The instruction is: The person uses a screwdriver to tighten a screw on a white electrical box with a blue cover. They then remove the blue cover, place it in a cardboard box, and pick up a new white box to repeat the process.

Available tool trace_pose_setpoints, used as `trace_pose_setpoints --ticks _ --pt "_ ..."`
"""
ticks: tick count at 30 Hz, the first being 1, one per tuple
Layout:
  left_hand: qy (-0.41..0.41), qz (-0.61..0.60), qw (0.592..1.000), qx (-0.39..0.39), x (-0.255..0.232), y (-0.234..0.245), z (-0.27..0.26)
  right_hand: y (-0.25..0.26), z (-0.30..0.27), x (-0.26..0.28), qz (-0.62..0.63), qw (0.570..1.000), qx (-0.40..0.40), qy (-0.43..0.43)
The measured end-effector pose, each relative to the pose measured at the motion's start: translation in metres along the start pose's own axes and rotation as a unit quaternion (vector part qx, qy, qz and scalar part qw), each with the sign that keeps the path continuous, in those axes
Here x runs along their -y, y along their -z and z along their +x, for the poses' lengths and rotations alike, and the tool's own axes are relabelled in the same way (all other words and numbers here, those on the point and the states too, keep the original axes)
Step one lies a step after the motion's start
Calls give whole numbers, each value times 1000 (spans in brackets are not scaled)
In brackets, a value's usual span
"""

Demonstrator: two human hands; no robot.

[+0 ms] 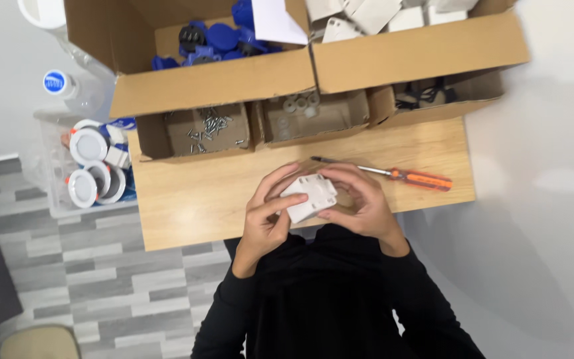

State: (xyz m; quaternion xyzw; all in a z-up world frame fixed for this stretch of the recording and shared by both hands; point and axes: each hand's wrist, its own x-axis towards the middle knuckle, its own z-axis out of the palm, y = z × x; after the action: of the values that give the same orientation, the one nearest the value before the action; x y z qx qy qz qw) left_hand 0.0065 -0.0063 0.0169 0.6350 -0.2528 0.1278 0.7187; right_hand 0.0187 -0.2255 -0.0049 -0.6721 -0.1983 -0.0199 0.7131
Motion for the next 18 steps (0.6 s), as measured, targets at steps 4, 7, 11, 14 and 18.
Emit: trace_pose_setpoints --ticks 4,7,11,14,18 --pt "23 37 999 -24 -3 -3 0 8 -6 -11 3 1000 12 5" --pt "58 24 997 -36 5 -2 -4 12 -7 -15 -30 999 10 20" --pt "98 46 994 -27 -1 -1 -4 26 5 13 -36 999 16 8" --pt "106 72 992 -5 -8 -2 1 47 29 32 -48 998 6 32" --pt "114 98 989 10 -13 0 4 70 67 65 -82 986 -53 138"
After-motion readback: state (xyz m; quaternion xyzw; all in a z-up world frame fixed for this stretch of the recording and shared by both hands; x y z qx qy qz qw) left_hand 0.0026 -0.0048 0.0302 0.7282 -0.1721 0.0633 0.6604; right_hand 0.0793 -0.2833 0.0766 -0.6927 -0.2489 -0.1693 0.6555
